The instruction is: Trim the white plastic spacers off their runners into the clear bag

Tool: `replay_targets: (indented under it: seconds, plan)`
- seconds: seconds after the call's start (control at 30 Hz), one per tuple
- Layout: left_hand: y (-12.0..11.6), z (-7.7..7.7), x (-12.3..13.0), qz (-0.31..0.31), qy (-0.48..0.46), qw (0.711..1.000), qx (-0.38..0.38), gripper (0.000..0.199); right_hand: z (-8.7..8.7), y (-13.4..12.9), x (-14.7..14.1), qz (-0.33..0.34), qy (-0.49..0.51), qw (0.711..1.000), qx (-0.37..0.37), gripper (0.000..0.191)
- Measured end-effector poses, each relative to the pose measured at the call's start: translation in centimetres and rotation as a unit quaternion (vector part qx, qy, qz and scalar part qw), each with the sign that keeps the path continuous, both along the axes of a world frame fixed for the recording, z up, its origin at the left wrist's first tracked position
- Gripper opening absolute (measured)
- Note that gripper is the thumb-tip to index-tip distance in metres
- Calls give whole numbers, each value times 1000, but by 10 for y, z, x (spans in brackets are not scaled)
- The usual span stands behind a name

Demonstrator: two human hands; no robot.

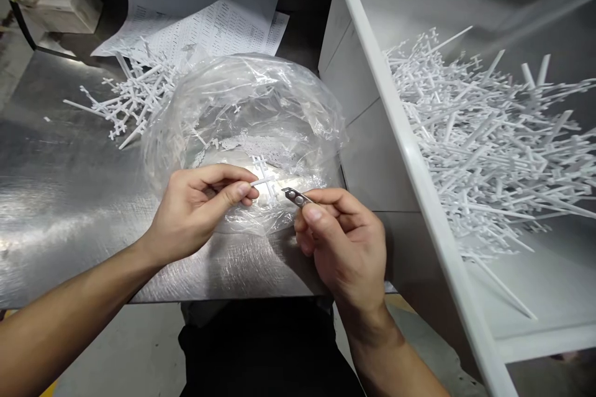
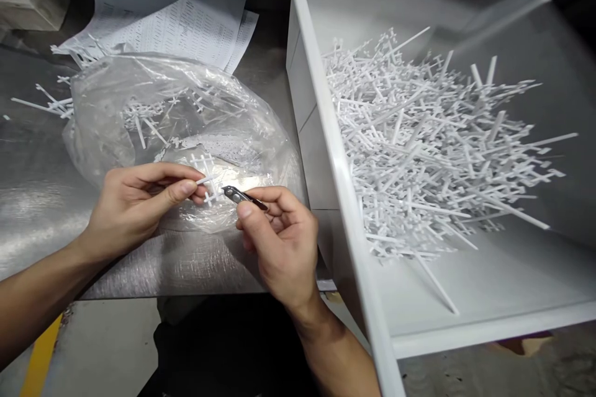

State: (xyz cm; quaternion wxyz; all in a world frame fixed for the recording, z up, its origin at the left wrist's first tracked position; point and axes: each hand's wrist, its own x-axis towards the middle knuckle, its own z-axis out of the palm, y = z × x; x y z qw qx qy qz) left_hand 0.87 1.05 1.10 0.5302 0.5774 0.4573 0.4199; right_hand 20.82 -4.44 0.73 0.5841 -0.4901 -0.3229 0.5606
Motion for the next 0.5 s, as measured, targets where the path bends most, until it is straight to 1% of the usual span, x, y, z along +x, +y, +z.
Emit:
replay_targets:
  seconds: [0.1,0.2,0.5]
  plan:
    - [0,1,-1,1,-15,1000,-4,14,1,0,-2,-15,-48,999,19,7]
    - [-1,1,-1,-3,-20,1000,-5,14,3,1,-4,-20,-76,996,37,7]
    - [-4,1,-2,0,-9,1000,0,12,5,-1,-3,-11,-95,994,47,8]
